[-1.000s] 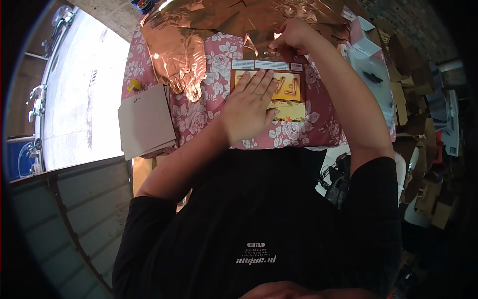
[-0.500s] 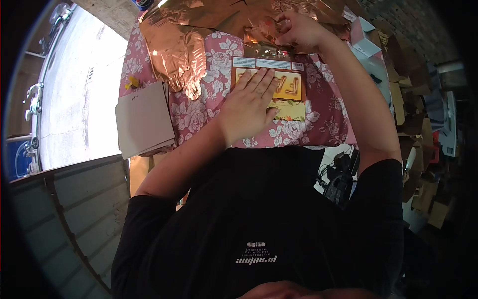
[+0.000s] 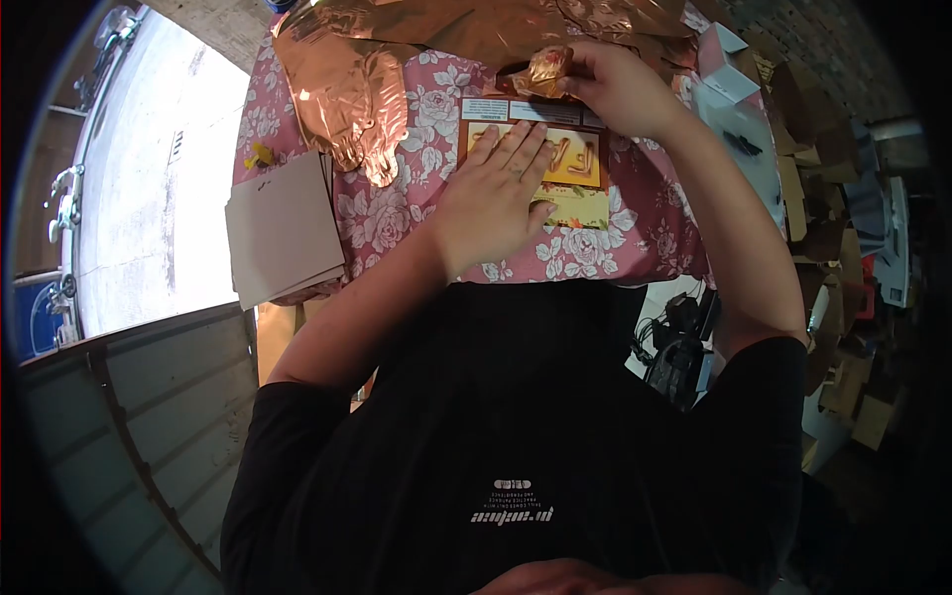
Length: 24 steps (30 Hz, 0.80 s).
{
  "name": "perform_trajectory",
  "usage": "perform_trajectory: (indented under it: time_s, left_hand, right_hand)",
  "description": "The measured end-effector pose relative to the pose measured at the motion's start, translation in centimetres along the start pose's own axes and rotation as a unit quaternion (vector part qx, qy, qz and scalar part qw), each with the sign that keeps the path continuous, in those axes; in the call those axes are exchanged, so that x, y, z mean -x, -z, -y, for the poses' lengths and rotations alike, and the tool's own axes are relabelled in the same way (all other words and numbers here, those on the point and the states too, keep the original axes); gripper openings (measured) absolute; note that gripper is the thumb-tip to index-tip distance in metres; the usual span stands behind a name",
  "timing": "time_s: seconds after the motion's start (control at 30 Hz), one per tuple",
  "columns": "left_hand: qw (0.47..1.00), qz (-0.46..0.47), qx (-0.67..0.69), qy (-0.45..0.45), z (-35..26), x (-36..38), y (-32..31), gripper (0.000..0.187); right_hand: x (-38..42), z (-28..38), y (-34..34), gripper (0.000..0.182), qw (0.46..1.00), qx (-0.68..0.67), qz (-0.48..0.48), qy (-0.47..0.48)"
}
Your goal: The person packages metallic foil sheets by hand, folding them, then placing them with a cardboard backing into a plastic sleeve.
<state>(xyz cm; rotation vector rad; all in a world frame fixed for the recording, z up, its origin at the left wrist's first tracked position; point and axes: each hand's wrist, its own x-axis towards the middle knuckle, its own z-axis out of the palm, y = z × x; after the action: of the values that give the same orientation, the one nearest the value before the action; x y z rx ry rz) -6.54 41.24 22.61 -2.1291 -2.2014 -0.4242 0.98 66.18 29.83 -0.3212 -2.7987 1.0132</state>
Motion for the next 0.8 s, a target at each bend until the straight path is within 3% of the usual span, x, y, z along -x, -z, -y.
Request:
perform_trajectory:
  time_s: [0.1, 0.17, 0.23, 0.3, 0.37, 0.43, 0.47, 0.53, 0.57, 0.63, 0.67, 0.73, 0.77, 0.8]
  left_hand:
    - [1.0, 0.001, -0.007, -0.002, 0.0, 0.0, 0.0, 0.074]
    - [1.0, 0.007, -0.011, 0.0, 0.0, 0.1, -0.2, 0.075]
    - [0.999, -0.031, -0.016, 0.006, 0.0, 0.2, -0.8, 0.066]
    - [1.0, 0.006, 0.02, 0.021, -0.3, 0.0, 0.7, 0.056]
    - [0.997, 0.043, 0.056, 0.035, -0.3, 0.2, 0.7, 0.047]
    - [0.992, -0.058, 0.074, -0.082, 0.0, 0.9, -0.6, 0.026]
    - [0.992, -0.058, 0.073, -0.083, -0.4, 1.4, -0.2, 0.026]
    - [0.975, -0.099, 0.055, -0.193, -1.5, 2.5, 1.6, 0.014]
    - [0.974, -0.1, 0.055, -0.194, -1.3, 2.1, 2.4, 0.014]
    - [0.956, -0.21, 0.082, -0.187, -0.6, 0.9, 3.8, 0.032]
    - [0.957, -0.208, 0.083, -0.187, -0.2, -0.3, 4.2, 0.032]
    - [0.975, -0.207, 0.07, -0.028, 1.3, -3.2, 4.4, 0.046]
    - [0.975, -0.208, 0.069, -0.027, 2.6, -3.8, 3.4, 0.046]
    - [0.988, -0.133, 0.061, -0.038, 4.1, -3.9, 1.5, 0.052]
  right_hand:
    - [2.7, 1.5, -0.7, 0.027, 0.997, 0.075, -0.019, -0.022]
    - [4.8, 2.7, -2.2, 0.023, 0.998, 0.049, -0.046, -0.005]
    - [6.6, 2.5, -4.1, 0.025, 0.996, 0.07, -0.036, -0.05]
    - [7.6, 1.1, -6.1, 0.029, 0.991, 0.119, -0.061, -0.026]
    - [8.1, 0.8, -7.1, 0.032, 0.965, 0.191, -0.152, 0.098]
    - [8.4, 1.2, -7.1, 0.033, 0.962, 0.201, -0.154, 0.101]
    - [8.5, 1.7, -7.1, 0.033, 0.959, 0.217, -0.152, 0.101]
    - [8.6, 2.3, -7.3, 0.032, 0.955, 0.234, -0.15, 0.104]
    - [8.6, 2.4, -7.4, 0.031, 0.954, 0.239, -0.15, 0.103]
    - [8.8, 2.4, -7.5, 0.031, 0.953, 0.244, -0.15, 0.099]
    - [8.8, 2.4, -7.5, 0.03, 0.957, 0.236, -0.145, 0.087]
    - [8.7, 2.5, -7.5, 0.029, 0.961, 0.227, -0.139, 0.078]
    - [8.6, 2.5, -7.4, 0.028, 0.961, 0.238, -0.12, 0.075]
    - [8.5, 2.5, -7.2, 0.028, 0.961, 0.249, -0.101, 0.071]
